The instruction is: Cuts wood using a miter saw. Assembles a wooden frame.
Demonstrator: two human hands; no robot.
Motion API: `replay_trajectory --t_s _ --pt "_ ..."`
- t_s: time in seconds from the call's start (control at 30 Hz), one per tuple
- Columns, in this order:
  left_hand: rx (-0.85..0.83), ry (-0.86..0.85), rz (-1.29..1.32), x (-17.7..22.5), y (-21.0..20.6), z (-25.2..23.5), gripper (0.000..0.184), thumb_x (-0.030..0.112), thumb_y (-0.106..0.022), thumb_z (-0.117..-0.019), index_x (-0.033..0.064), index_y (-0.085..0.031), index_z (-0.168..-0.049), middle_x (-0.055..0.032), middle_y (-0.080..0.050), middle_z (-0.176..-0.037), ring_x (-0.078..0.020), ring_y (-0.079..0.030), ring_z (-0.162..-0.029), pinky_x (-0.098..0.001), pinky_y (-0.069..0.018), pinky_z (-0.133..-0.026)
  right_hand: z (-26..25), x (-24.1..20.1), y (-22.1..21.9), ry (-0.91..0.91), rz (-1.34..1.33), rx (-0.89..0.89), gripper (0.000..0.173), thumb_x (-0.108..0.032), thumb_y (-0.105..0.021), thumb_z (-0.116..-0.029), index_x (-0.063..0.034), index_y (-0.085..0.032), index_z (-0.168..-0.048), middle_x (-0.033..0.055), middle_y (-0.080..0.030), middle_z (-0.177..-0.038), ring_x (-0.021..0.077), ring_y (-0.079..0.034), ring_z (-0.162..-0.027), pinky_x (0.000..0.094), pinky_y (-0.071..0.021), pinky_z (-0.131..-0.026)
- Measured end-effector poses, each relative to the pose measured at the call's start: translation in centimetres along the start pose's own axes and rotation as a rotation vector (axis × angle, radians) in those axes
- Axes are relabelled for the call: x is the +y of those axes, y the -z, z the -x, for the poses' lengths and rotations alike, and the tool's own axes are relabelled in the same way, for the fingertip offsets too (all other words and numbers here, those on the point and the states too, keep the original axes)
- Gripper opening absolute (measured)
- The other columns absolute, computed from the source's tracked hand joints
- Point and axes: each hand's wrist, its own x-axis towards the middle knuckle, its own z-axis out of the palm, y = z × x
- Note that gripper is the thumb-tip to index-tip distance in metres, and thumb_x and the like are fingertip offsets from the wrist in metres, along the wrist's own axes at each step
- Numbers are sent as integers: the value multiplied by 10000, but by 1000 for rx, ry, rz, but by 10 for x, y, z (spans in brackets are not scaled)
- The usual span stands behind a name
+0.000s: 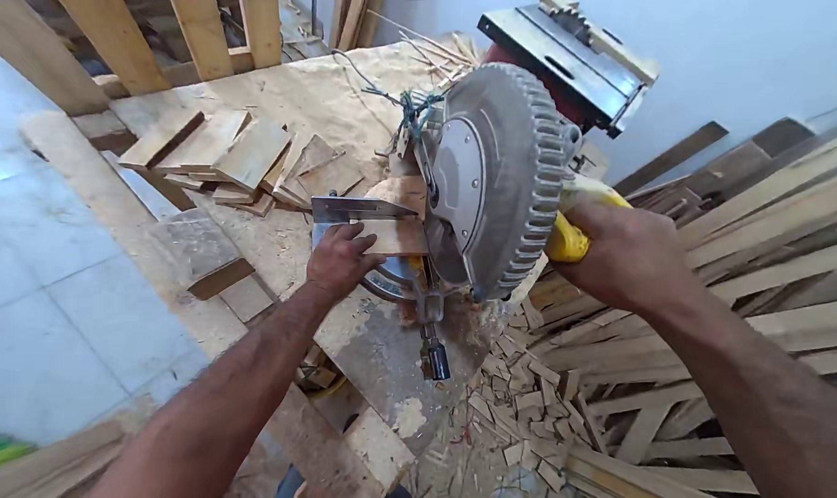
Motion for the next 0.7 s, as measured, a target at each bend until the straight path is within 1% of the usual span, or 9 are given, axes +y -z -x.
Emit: replay_trajectory --t_s 0.13,0.27,0.37,0.43,0.53,0.63,0.7 --pt "-11 18 13 0 1 -1 507 632 -628 -929 245 -758 -1229 -54 -647 -1391 -268 -569 -1322 -472 -478 -1092 13 -1 -25 61 0 112 308 -383 -656 -842 -76 -632 -825 130 -641 -722 354 -668 -663 558 -491 -517" --pt "-2 30 37 -2 0 0 510 630 -635 -927 244 -755 -1238 -54 -646 -1396 -269 -568 -1327 -482 -474 -1100 18 -2 -37 59 -3 181 342 -399 -627 -862 -61 -634 -815 140 -643 -720 355 -664 -652 547 -484 -511" --pt "0 22 30 -2 -1 -1 511 633 -628 -930 246 -756 -1239 -48 -643 -1401 -257 -568 -1329 -467 -473 -1104 20 -3 -41 70 -7 227 352 -403 -622 -878 -59 -627 -805 142 -638 -708 354 -658 -640 536 -483 -509" --pt "4 23 27 -1 -1 0 509 631 -624 -933 249 -753 -1243 -45 -641 -1406 -259 -569 -1328 -460 -472 -1103 22 -3 -44 76 -4 243 336 -395 -623 -874 -67 -619 -800 134 -635 -708 348 -655 -642 530 -480 -509" --pt "6 24 17 -2 -1 0 510 637 -616 -935 253 -753 -1241 -43 -641 -1408 -256 -568 -1331 -454 -467 -1108 25 -3 -49 72 0 251 318 -380 -626 -868 -65 -636 -827 134 -656 -741 353 -673 -685 537 -500 -542" --pt "-3 23 20 -1 -1 -1 514 640 -619 -932 253 -753 -1242 -40 -641 -1409 -253 -562 -1339 -456 -467 -1110 28 -3 -53 65 3 263 322 -384 -631 -858 -64 -641 -829 136 -658 -747 349 -676 -701 538 -507 -562" --pt "-5 22 16 -1 -1 -2 514 643 -610 -935 260 -750 -1247 -35 -639 -1411 -250 -561 -1340 -455 -466 -1110 29 -4 -56 65 8 275 321 -385 -623 -864 -68 -639 -821 132 -650 -739 348 -669 -689 534 -503 -554"
